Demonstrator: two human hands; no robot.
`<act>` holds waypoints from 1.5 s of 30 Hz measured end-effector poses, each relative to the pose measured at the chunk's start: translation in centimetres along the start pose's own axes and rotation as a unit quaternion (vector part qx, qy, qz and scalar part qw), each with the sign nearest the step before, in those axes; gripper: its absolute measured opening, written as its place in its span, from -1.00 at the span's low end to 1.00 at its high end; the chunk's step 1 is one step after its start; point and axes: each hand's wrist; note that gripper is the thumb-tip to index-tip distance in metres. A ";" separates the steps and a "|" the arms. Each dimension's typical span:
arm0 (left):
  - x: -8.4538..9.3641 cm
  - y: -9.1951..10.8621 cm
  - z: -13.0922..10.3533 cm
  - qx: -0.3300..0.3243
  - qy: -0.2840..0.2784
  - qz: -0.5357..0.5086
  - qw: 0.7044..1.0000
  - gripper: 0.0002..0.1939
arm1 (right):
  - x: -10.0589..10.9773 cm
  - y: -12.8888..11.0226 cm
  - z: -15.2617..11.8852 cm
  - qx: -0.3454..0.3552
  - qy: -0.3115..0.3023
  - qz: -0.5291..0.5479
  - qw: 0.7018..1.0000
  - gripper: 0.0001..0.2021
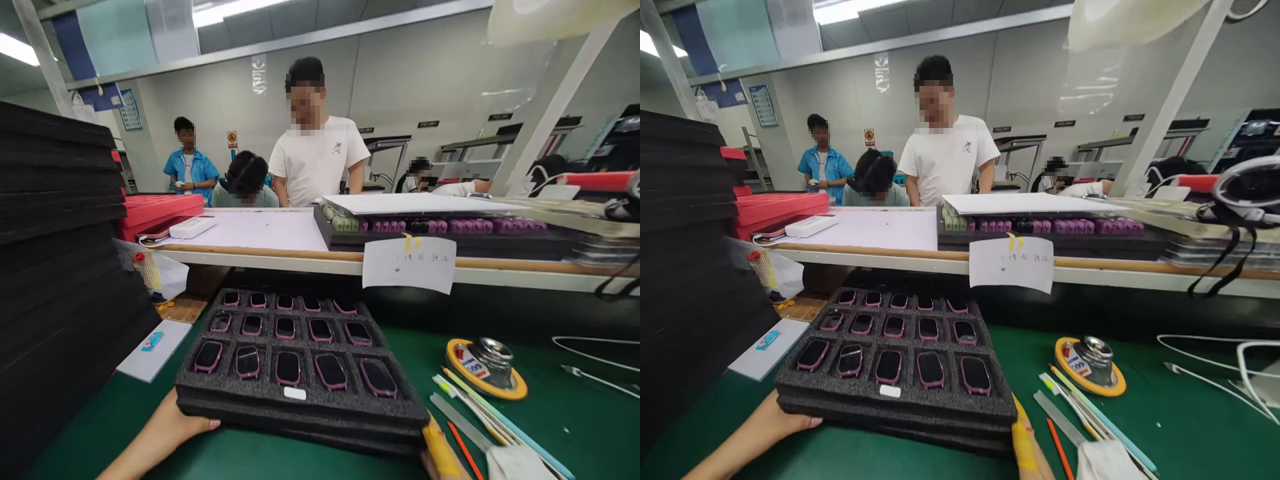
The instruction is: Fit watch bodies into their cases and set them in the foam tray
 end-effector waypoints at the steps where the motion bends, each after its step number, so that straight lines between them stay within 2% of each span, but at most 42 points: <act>1: 0.8 0.3 -0.1 -0.001 -0.011 0.005 1.000 -0.41 | 0.5 0.2 0.3 -0.005 -0.005 0.012 1.000 -0.67; 3: 2.7 1.4 -0.5 -0.005 -0.075 0.056 0.996 -0.39 | 1.9 -0.2 0.9 0.001 0.002 0.045 0.999 -0.62; 4: 3.6 2.1 -0.9 -0.015 -0.082 0.092 0.992 -0.33 | 2.6 -0.9 1.0 0.019 0.014 0.065 0.998 -0.60; 5: 4.3 2.9 -1.3 -0.032 -0.055 0.124 0.990 -0.25 | 3.4 -1.8 1.1 0.041 0.030 0.072 0.996 -0.59; 7: 4.9 4.8 -2.2 -0.050 0.050 0.168 0.983 -0.14 | 4.6 -4.3 1.0 0.092 0.015 0.018 0.995 -0.60; 9: 4.3 6.5 -2.6 -0.087 0.125 0.208 0.966 -0.23 | 5.2 -7.1 1.1 0.158 -0.045 -0.092 0.982 -0.63; 10: 3.6 7.2 -2.6 -0.124 0.139 0.229 0.956 -0.31 | 5.4 -8.3 1.3 0.187 -0.077 -0.152 0.968 -0.64; 13: 1.1 8.9 -1.4 -0.223 0.099 0.294 0.924 -0.56 | 5.3 -11.1 2.9 0.199 -0.188 -0.308 0.911 -0.63; 17: -1.5 10.0 1.7 -0.227 0.040 0.364 0.903 -0.56 | 5.2 -13.3 6.1 0.186 -0.276 -0.360 0.872 -0.57; 20: -1.8 10.6 3.4 -0.221 0.001 0.362 0.906 -0.59 | 4.9 -14.6 7.5 0.194 -0.305 -0.389 0.847 -0.58; 24: -0.9 12.4 3.6 -0.210 -0.065 0.331 0.918 -0.64 | 4.5 -16.0 7.2 0.209 -0.302 -0.432 0.824 -0.63; 26: -1.0 13.6 3.4 -0.205 -0.074 0.314 0.924 -0.62 | 4.4 -16.7 6.6 0.222 -0.293 -0.440 0.820 -0.59; 29: -2.7 14.8 3.4 -0.220 -0.085 0.299 0.925 -0.60 | 3.6 -18.0 6.0 0.251 -0.300 -0.429 0.814 -0.49; 34: -5.8 15.0 4.5 -0.250 -0.146 0.302 0.908 -0.67 | 0.7 -19.6 6.5 0.277 -0.344 -0.420 0.792 -0.54; 39: -5.9 14.7 4.1 -0.245 -0.163 0.270 0.917 -0.61 | -0.8 -19.8 6.7 0.278 -0.330 -0.433 0.791 -0.64; 43: -5.6 15.1 3.5 -0.238 -0.199 0.241 0.919 -0.62 | -0.7 -19.0 5.8 0.265 -0.296 -0.422 0.815 -0.69; 45: -5.8 15.3 3.3 -0.233 -0.194 0.204 0.931 -0.68 | -0.5 -18.3 5.4 0.254 -0.283 -0.405 0.832 -0.70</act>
Point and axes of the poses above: each hand's wrist, its own z-axis towards the middle knuckle, its own x-axis out of the back of the hand, y = z × x, and after that the axes turned 2 degrees about -x, right-handed
